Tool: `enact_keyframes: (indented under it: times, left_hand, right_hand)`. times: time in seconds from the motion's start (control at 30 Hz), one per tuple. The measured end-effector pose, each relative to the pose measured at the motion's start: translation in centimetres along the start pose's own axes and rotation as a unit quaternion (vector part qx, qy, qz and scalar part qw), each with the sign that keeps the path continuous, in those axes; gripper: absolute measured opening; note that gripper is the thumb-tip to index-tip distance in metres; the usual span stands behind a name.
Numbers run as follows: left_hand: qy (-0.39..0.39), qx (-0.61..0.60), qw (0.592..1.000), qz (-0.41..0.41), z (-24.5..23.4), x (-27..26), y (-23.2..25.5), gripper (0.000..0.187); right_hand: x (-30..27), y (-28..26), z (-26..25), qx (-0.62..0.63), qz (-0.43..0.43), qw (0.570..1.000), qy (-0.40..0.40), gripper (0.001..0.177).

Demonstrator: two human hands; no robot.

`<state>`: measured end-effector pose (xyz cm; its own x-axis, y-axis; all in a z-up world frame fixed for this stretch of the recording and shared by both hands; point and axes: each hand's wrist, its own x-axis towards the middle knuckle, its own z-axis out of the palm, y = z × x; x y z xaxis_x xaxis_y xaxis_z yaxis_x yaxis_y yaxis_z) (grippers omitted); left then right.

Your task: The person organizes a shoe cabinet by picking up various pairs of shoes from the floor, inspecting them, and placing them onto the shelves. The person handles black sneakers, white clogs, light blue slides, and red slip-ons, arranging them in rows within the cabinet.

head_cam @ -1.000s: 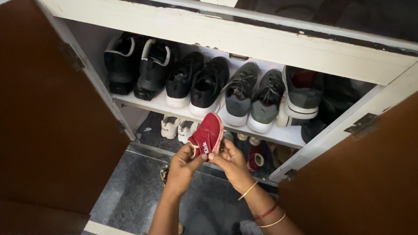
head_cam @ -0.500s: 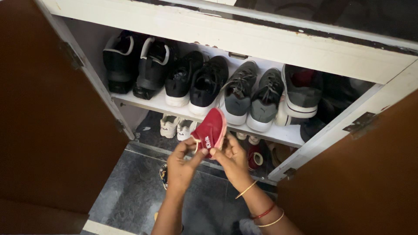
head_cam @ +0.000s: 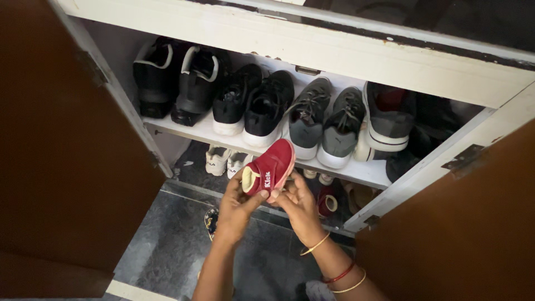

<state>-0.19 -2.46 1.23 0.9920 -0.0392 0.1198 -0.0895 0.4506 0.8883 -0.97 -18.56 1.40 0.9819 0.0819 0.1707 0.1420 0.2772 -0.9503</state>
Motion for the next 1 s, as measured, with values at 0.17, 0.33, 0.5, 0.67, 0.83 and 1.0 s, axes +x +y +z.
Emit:
enact_keyframes:
  times: [0.17, 0.33, 0.5, 0.67, 0.83, 1.0]
  left_hand:
    - [0.003, -0.003, 1.000, -0.008, 0.0, 0.0, 0.2, 0.065]
    - [0.015, 0.004, 1.000, -0.016, 0.1, -0.1, -0.1, 0.058]
    - [0.004, -0.010, 1.000, 0.001, 0.1, 0.1, -0.5, 0.058]
    - [-0.015, -0.029, 0.998, -0.055, 0.1, -0.2, 1.1, 0.064]
    - [0.080, -0.025, 0.996, -0.017, -0.8, 0.3, 0.4, 0.046]
    - [0.143, 0.058, 0.987, 0.039, -1.6, 0.6, -0.5, 0.023]
  right_hand:
    - [0.3, 0.1, 0.0, 0.013, 0.004, 1.000, 0.009, 0.051]
    - [0.1, 0.5, -0.1, 0.035, -0.041, 0.998, -0.011, 0.051]
    - [0.2, 0.3, 0.3, 0.051, -0.064, 0.997, -0.013, 0.055]
    - [0.1, 0.0, 0.1, 0.010, -0.028, 0.999, 0.013, 0.055]
    - [0.2, 0.4, 0.1, -0.003, -0.017, 1.000, 0.022, 0.057]
    - [0.2, 1.6, -0.6, -0.053, -0.005, 0.997, 0.050, 0.062]
